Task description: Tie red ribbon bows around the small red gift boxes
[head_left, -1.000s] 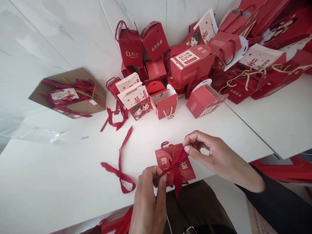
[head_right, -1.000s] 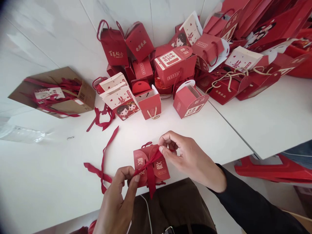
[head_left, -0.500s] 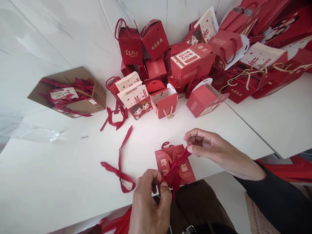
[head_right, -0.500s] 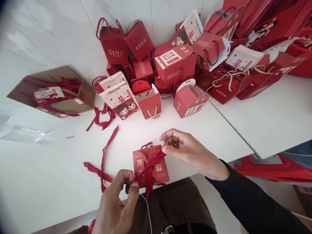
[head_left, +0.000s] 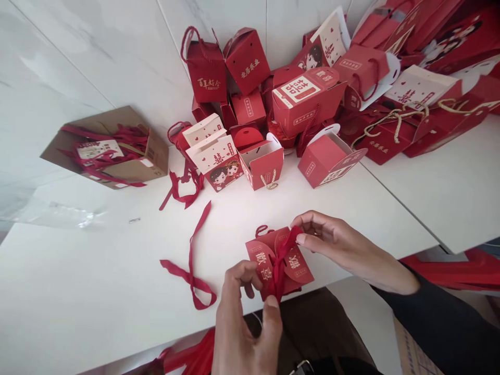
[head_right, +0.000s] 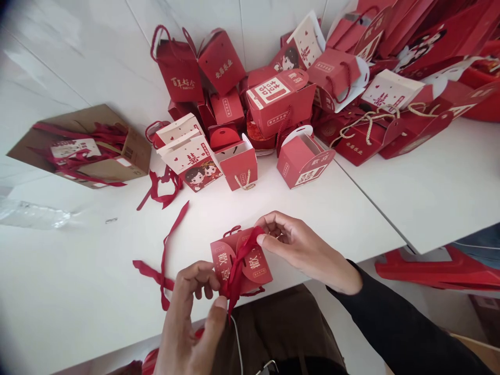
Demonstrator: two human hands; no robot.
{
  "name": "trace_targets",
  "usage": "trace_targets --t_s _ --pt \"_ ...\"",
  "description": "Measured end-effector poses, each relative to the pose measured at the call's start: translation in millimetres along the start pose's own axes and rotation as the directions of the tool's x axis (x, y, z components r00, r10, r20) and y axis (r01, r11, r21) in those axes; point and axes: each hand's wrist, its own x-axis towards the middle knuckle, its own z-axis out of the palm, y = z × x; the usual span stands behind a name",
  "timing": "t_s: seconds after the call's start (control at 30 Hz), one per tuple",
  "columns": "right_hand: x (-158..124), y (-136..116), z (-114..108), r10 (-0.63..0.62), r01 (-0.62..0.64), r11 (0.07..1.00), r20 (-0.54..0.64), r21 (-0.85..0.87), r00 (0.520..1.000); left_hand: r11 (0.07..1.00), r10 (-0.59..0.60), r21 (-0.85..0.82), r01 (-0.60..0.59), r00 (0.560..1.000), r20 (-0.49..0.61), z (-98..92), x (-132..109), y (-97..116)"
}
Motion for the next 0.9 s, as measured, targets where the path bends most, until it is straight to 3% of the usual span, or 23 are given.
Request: trace_targets --t_s 0.13,0.23,0.37,0.5,0.67,0.73,0.83,0.9 --pt "-0.6 2.2 0.7 0.004 -0.004 1.0 0.003 0.015 1.0 0.982 0.121 0.148 -0.121 0.993 0.011 3.1 4.5 -2.8" --pt "0.4 5.2 0.9 -0.006 0.007 0.999 -0.016 0.037 1.0 0.986 0.073 0.146 -0.076 0.997 0.026 1.0 9.1 -4.1" --pt "0.0 5.3 1.1 -0.011 0.013 1.0 -0.085 0.018 0.996 0.991 -0.111 -0.079 0.108 0.993 -0.034 -2.6 10.8 2.2" --pt "-2.1 3.6 1.7 0.006 -0.005 1.0 -0.107 0.011 0.994 0.916 -0.219 -0.362 0.174 0.972 -0.086 -5.6 12.5 11.3" --pt "-0.9 8.1 2.7 0.034 -0.032 0.999 -0.078 0.031 0.996 0.766 -0.31 -0.552 0.33 0.942 0.133 -10.8 18.5 8.3" --pt "-1.7 10.3 4.1 0.026 -0.025 1.0 -0.07 0.014 0.997 0.725 -0.324 -0.588 0.359 0.931 0.169 -12.4 19.9 5.0" --pt "-8.2 9.0 9.4 -0.084 0.055 0.989 -0.211 -0.138 0.974 0.738 -0.306 -0.58 0.345 0.937 0.169 -13.9 19.1 2.7" --pt "-14.6 3.8 15.3 -0.252 0.156 0.938 -0.3 -0.309 0.92 0.755 -0.289 -0.56 0.34 0.94 0.181 -14.3 17.1 3.7"
